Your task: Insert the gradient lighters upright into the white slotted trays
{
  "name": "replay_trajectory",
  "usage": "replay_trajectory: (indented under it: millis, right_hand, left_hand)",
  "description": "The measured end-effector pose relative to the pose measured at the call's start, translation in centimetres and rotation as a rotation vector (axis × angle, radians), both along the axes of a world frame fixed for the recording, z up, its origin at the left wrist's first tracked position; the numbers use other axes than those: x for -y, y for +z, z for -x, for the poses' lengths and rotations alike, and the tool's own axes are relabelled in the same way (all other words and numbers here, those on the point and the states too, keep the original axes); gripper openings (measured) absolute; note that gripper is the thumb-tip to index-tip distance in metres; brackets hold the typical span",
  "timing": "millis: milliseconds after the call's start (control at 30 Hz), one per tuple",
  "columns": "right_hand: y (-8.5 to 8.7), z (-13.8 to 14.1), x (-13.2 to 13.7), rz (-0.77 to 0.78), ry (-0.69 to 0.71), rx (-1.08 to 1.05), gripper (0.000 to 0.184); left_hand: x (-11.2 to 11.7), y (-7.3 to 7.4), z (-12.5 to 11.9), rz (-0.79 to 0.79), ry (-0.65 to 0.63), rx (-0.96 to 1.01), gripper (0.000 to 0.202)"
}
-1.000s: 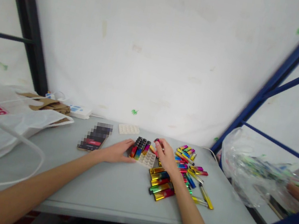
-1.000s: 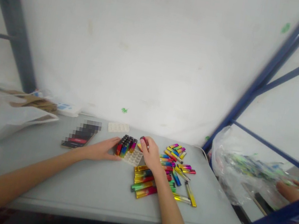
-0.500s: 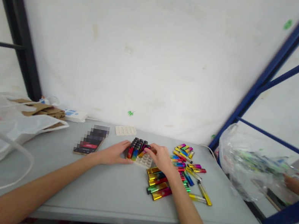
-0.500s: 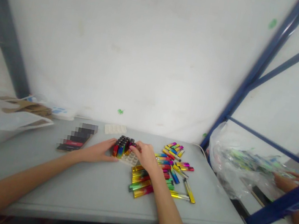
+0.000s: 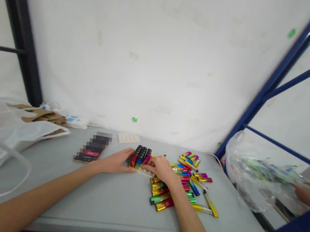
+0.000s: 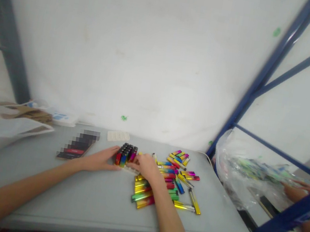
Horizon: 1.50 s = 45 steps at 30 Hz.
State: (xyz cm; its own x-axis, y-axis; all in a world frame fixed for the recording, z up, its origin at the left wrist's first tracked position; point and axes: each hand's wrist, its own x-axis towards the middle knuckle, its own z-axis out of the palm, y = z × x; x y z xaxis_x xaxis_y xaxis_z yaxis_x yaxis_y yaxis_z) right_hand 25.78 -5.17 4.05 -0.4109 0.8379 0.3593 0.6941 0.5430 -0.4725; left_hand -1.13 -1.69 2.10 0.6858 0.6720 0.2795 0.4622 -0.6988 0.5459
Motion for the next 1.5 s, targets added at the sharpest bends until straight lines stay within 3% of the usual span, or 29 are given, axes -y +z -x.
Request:
replay_trajectory:
  millis: [100, 200, 367, 400, 633, 733, 867, 1033, 1267, 1367, 1500]
  right_hand:
    - [0.2, -0.6, 0.0, 0.013, 0.04, -0.091, 0.045]
    - [0.5, -2.5, -0.4, -0.077, -0.071, -0.154, 0.049]
    - [-0.4, -5.5, -1.7, -0.16, -0.304, -0.045, 0.013]
    - [-0.7, -5.8, -1.9, -0.151, -0.326, -0.003, 0.015]
    - [-1.9, -4.1, -2.8, -0.056, -0.216, 0.103, 0.028]
    - [-1.9, -3.3, -3.1, -0.025, -0.232, 0.128, 0.034]
    - [-1.6, -3.6, -2.9, 0.009, -0.217, 0.125, 0.019]
    - [-1.0, -3.9, -2.6, -0.09, -0.151, -0.268, 0.02]
    - [0.3, -2.7, -2.8, 0.095, -0.129, -1.034, 0.049]
    - [0.9, -2.2, -2.2, 0.172, -0.078, -1.142, 0.041]
    - [1.2, -1.5, -1.3, 0.223, -0.01, -1.11, 0.038]
  left_hand:
    - [0.2, 0.1, 0.0, 0.005, 0.014, 0.001, 0.06]
    - [0.3, 0.3, 0.0, 0.01, 0.021, 0.006, 0.061]
    - [0.2, 0.4, 0.0, -0.003, 0.021, 0.009, 0.059]
    - [0.2, 0.4, 0.0, -0.006, 0.021, 0.009, 0.059]
    - [0.1, 0.4, -0.1, 0.005, 0.001, 0.004, 0.06]
    - [0.1, 0.3, -0.1, -0.01, -0.004, 0.006, 0.061]
    - [0.1, 0.4, 0.0, -0.008, -0.002, -0.011, 0.063]
    - [0.2, 0.5, 0.0, -0.009, 0.009, -0.014, 0.063]
    - [0.2, 0.5, 0.0, -0.007, -0.002, -0.031, 0.062]
    - [0.2, 0.6, -0.1, -0.007, 0.011, -0.019, 0.059]
    - [0.2, 0.6, -0.1, -0.009, 0.009, -0.021, 0.057]
